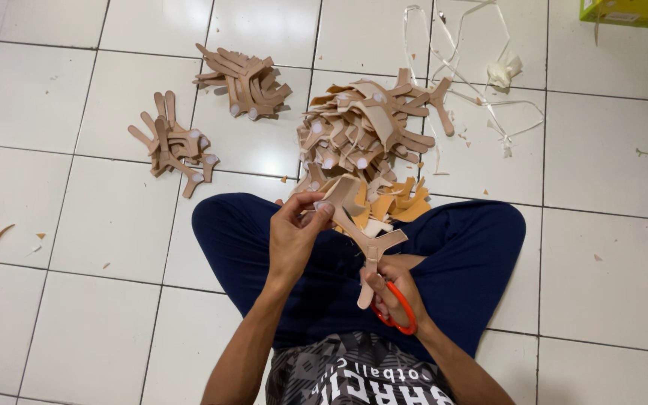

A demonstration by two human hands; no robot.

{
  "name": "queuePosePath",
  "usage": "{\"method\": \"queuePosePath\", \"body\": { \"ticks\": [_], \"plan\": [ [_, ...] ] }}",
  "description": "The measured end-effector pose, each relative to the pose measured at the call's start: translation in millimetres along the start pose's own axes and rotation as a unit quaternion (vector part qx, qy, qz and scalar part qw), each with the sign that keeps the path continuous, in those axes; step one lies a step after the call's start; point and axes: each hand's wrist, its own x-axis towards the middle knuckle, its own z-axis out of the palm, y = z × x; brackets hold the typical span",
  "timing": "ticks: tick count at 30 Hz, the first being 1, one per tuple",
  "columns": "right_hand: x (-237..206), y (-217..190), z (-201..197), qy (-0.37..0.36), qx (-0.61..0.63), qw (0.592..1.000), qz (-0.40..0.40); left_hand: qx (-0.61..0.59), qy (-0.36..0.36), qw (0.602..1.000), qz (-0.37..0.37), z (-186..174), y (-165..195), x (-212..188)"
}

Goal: The person sits on a tiled floor and uses red-handled scissors to trim excess material from the edges of small beige shoe components. They handle the parts one at a time, rotate them to access different edges, and place the trimmed pieces into a growing pile on the floor.

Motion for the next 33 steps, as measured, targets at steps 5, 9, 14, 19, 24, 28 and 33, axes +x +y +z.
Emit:
{"method": "queuePosePath", "body": {
  "ticks": [5,9,14,19,24,28,33],
  "plan": [
    [12.5,-3.2,-7.9,-0.034,-0.104,0.992,-0.056,-0.042,-0.016,0.999,-0.016,-2.1,-10.4,0.0],
    [21.8,-0.5,-6.9,-0.008,-0.088,0.993,-0.075,-0.103,-0.036,0.992,-0.063,14.4,-25.6,-15.3],
    [22.9,0.3,7.4,0.028,-0.028,0.994,-0.102,-0.137,-0.004,0.986,-0.090,27.9,-32.0,-25.0],
    [24.6,-3.1,3.0,0.025,-0.006,0.997,-0.077,-0.106,-0.005,0.991,-0.080,31.6,-27.9,-23.3],
    [20.5,15.0,0.0,0.054,0.011,0.997,-0.045,-0.152,-0.004,0.983,-0.107,31.2,-32.1,-26.0],
    [19.1,33.3,1.1,0.090,0.047,0.995,-0.008,-0.214,0.009,0.965,-0.155,28.9,-41.3,-23.5],
    [20.6,13.7,-9.6,0.075,0.015,0.995,-0.067,-0.361,0.029,0.923,-0.133,3.0,-32.5,7.2]
  ]
}}
